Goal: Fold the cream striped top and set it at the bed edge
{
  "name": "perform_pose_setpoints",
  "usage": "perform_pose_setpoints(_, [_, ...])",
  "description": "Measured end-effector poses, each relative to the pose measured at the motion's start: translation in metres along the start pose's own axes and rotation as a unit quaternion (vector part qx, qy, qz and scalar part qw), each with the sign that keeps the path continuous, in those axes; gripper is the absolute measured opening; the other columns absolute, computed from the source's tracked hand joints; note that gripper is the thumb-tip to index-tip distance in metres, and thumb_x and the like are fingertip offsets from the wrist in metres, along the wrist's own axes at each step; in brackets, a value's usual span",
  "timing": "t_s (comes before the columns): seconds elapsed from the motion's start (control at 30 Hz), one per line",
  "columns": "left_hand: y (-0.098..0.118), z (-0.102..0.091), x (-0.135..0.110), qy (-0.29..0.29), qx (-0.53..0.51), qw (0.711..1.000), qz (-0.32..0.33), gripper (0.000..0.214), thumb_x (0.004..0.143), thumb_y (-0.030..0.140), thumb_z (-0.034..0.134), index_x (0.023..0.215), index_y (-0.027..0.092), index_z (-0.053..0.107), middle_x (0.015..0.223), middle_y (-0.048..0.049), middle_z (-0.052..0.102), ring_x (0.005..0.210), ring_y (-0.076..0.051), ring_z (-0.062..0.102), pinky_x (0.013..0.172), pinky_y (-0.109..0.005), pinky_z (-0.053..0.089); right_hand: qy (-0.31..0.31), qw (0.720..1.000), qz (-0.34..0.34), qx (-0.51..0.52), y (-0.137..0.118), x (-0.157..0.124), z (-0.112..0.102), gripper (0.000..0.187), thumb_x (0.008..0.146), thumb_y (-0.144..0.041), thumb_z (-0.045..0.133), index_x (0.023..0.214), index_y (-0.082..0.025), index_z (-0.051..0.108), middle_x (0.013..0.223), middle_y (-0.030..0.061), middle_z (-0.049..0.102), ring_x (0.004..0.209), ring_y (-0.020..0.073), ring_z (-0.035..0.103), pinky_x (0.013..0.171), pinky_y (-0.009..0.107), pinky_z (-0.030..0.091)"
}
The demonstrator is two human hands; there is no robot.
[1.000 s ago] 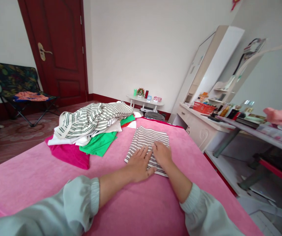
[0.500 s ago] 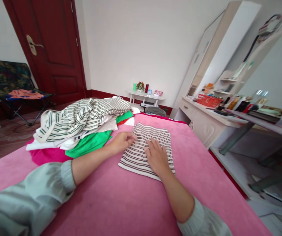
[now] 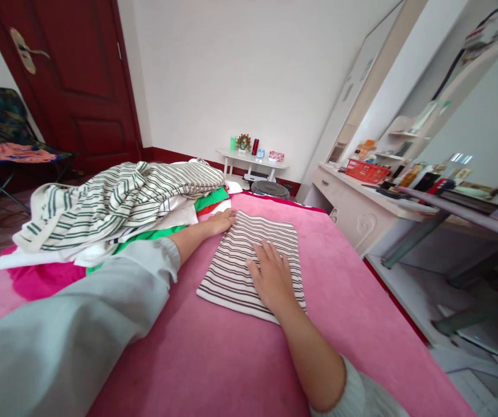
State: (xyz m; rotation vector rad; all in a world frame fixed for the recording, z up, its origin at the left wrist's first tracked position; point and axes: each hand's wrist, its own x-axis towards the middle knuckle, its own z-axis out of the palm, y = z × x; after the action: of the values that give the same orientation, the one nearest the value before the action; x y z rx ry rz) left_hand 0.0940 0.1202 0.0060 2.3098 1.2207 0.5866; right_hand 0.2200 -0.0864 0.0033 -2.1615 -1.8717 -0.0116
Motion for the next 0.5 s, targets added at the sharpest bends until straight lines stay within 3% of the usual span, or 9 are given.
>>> perform_pose_setpoints(0.13, [0.011, 0.002, 0.006, -0.013, 0.078, 0.996, -0.046, 0.054, 0.083, 0.040, 0.054, 0.132, 0.021, 0.042, 0.135, -0.0127, 0.049, 0.124, -0.033, 0.043, 0.100, -0.047, 0.035, -0.004, 1.000, 0.002, -0.002, -0.001, 0.000, -0.001, 0.050, 0.096, -0.044, 0.027, 0.142, -0.026, 0.036, 0.152, 0.0031, 0.024, 0.140, 0.0232, 0.015, 0.111, 0.047, 0.014])
perform_pose_setpoints(0.27, [0.043, 0.009, -0.010, 0.041, 0.133, 0.989, -0.050, 0.053, 0.084, 0.021, 0.050, 0.135, 0.017, 0.038, 0.147, -0.0159, 0.031, 0.133, -0.034, 0.028, 0.107, -0.050, 0.024, -0.005, 1.000, 0.004, 0.005, -0.001, -0.001, -0.002, 0.050, 0.096, -0.045, 0.029, 0.142, -0.027, 0.037, 0.152, 0.0024, 0.023, 0.140, 0.0226, 0.015, 0.111, 0.047, 0.013])
perform_pose_setpoints(0.37, [0.074, 0.020, -0.027, 0.045, 0.168, 0.983, 0.057, 0.051, 0.086, 0.013, 0.043, 0.136, 0.016, 0.039, 0.151, -0.0125, 0.023, 0.139, -0.028, 0.016, 0.113, -0.047, 0.009, -0.001, 1.000, 0.006, 0.011, -0.001, -0.001, -0.002, 0.051, 0.095, -0.044, 0.030, 0.141, -0.025, 0.037, 0.152, 0.0034, 0.024, 0.140, 0.0231, 0.015, 0.111, 0.048, 0.013])
perform_pose_setpoints(0.43, [0.088, 0.029, -0.032, -0.021, 0.168, 0.975, 0.146, 0.046, 0.090, 0.018, 0.039, 0.136, 0.016, 0.040, 0.150, -0.0099, 0.027, 0.138, -0.024, 0.020, 0.114, -0.043, 0.009, 0.009, 1.000, 0.003, 0.013, -0.001, -0.001, -0.001, 0.052, 0.095, -0.043, 0.031, 0.143, -0.023, 0.035, 0.152, 0.0048, 0.024, 0.140, 0.0237, 0.016, 0.111, 0.048, 0.014])
perform_pose_setpoints(0.5, [0.093, 0.036, -0.028, -0.095, 0.154, 0.967, 0.177, 0.044, 0.095, 0.024, 0.032, 0.137, 0.016, 0.039, 0.148, -0.0093, 0.032, 0.136, -0.022, 0.026, 0.113, -0.041, 0.016, 0.018, 1.000, -0.002, 0.016, -0.001, -0.002, -0.001, 0.053, 0.094, -0.042, 0.032, 0.144, -0.021, 0.033, 0.153, 0.0056, 0.022, 0.140, 0.0237, 0.015, 0.111, 0.047, 0.014])
